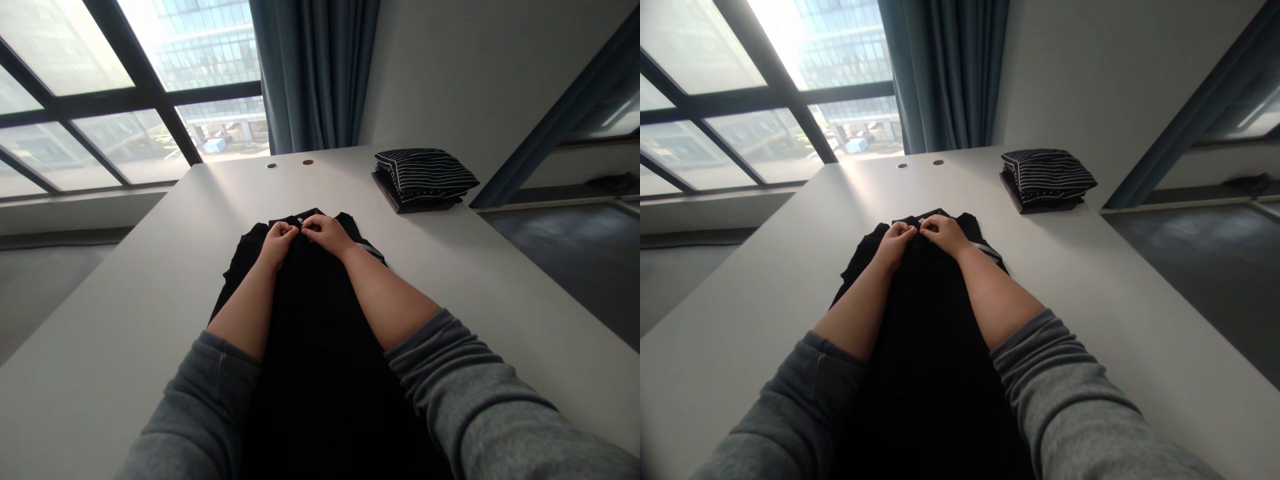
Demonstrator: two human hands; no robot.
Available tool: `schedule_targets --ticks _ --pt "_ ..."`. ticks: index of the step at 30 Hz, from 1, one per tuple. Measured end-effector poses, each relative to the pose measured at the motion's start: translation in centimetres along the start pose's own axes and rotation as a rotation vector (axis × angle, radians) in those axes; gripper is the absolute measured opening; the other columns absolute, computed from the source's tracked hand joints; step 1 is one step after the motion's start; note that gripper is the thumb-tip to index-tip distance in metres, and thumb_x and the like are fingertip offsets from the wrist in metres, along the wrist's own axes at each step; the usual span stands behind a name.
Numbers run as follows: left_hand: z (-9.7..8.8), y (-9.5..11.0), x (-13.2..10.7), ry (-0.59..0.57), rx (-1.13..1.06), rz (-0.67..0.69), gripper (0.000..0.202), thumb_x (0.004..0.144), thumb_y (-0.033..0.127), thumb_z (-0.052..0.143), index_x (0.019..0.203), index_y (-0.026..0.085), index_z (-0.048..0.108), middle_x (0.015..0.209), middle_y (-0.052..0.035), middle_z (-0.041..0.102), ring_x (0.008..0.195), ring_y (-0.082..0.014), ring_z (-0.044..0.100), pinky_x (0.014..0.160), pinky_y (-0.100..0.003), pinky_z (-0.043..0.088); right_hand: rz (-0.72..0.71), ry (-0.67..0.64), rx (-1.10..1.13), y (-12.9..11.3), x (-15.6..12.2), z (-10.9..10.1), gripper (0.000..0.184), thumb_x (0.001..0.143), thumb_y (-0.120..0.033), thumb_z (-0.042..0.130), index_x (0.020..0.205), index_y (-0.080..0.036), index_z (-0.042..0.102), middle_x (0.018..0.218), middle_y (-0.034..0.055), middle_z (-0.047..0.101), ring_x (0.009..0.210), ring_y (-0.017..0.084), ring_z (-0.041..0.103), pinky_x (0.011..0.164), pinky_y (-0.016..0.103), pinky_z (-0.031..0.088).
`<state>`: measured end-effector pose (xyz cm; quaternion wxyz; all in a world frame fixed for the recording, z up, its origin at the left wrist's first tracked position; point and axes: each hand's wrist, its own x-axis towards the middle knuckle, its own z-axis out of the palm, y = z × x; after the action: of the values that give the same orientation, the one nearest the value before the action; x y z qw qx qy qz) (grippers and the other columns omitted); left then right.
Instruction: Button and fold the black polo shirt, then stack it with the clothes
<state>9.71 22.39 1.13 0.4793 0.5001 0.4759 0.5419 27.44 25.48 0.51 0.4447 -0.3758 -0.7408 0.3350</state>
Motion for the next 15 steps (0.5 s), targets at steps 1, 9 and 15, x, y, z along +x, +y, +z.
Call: schedule_targets --ticks 1,9,15 --pt "-0.01 -0.03 0.03 0.005 0.015 0.007 0.039 0.073 0.042 0.079 0.08 0.023 0.045 0.073 0.0041 0.058 0.065 -0.0114 0.056 0.065 -0.026 0.046 -0.023 0.007 -0.021 -0.08 0.06 -0.03 0.019 0.086 -0.034 0.069 0.095 -0.017 0.074 0.1 0.005 0.073 0.089 0.016 0.067 0.083 0.029 0.055" --pt "-0.03 -0.49 0.16 0.004 -0.059 -0.044 0.031 0.068 0.03 0.08 0.078 0.021 0.052 0.067 0.0059 0.053 0.059 -0.0095 0.048 0.058 -0.023 0.039 -0.169 -0.005 0.003 0.02 0.23 -0.3 0.011 0.085 -0.03 0.071 0.084 -0.019 0.074 0.106 0.0049 0.07 0.102 0.018 0.066 0.1 0.034 0.051" --pt "-0.38 -0.82 0.65 -0.033 -0.013 -0.033 0.024 0.073 0.028 0.078 0.09 0.019 0.063 0.08 0.0007 0.064 0.07 -0.0127 0.059 0.068 -0.026 0.049 -0.212 -0.004 0.016 0.45 0.19 -0.26 0.011 0.085 -0.031 0.072 0.084 -0.02 0.075 0.107 0.0051 0.067 0.105 0.019 0.065 0.1 0.036 0.051"
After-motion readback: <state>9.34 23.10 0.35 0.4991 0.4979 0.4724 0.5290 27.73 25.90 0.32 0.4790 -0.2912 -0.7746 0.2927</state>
